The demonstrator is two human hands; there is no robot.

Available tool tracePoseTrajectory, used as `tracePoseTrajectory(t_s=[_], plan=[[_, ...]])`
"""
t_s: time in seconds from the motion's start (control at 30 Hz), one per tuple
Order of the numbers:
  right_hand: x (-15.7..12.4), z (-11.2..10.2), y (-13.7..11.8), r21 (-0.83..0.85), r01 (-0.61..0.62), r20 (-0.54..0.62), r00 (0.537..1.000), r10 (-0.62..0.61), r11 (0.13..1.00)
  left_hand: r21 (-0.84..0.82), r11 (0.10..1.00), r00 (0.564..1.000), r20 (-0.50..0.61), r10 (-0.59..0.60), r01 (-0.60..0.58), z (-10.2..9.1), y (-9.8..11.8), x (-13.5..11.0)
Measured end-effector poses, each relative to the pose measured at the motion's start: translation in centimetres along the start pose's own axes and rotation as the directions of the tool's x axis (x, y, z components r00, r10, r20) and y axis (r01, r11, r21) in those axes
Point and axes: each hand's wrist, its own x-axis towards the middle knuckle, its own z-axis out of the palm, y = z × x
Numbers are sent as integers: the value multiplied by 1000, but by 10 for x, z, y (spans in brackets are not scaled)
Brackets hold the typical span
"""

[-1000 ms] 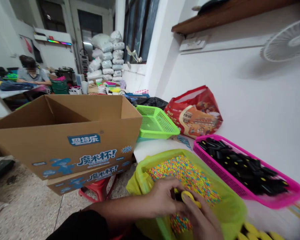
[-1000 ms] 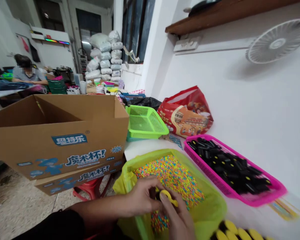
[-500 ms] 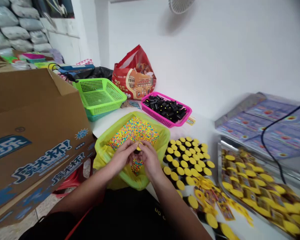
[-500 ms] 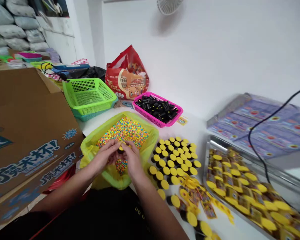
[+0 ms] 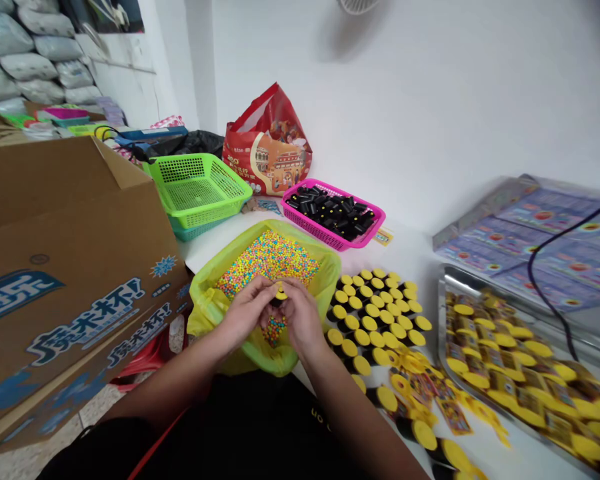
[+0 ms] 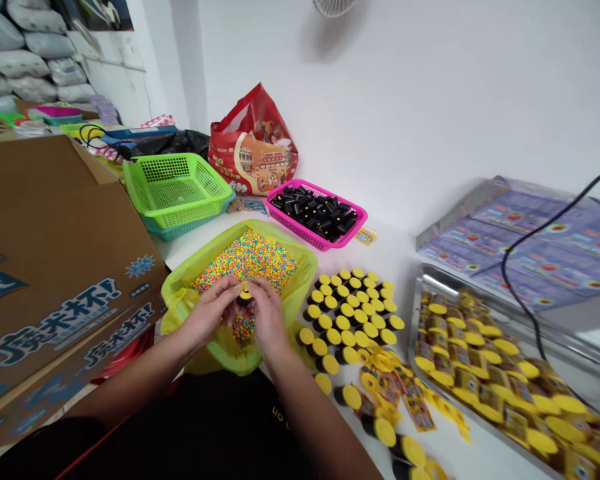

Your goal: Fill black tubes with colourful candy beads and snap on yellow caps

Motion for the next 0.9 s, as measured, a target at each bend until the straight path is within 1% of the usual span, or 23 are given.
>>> tracePoseTrajectory(t_s=[0.07,0.13,0.2,0.27,0.37,0.43,0.5,0.6,0.7,0.77,0.9], plan=[[1,-2,0,36,-10,14,1000,9,999,41,998,998,55,38,-41,-1,0,0],[2,-5,1,-6,-4,41,999,5,1000,48,994,993,77,90,-94,-2,0,2],[1,-7,1,-111,31,61,998,-24,993,44,991,991,60,120,-123,-3,-1,4],[-1,-8,-1,-164,65,51,997,-58,984,57,989,990,26,138,-139,-4,-1,5],[-3,-5,-5,-93,101,0,995,-102,991,92,983,986,-39,164,-159,-5,-2,6],[-4,-2,-8,-31,119,-27,992,-120,992,108,982,986,-53,160,-154,-5,-2,6],[-5,0,-10,8,113,-34,993,-113,994,109,983,987,-43,153,-148,-5,-2,6],[-5,0,-11,9,105,-14,994,-105,994,86,985,988,-39,153,-149,-4,0,5],[-4,-1,-9,-40,121,2,993,-121,992,51,989,989,-45,139,-137,-4,1,4],[-3,-3,-6,-66,106,14,994,-106,992,21,993,992,-35,118,-117,-5,1,4],[-1,-3,-2,-100,-1,58,998,7,995,-39,993,993,14,113,-112,-6,-3,4]])
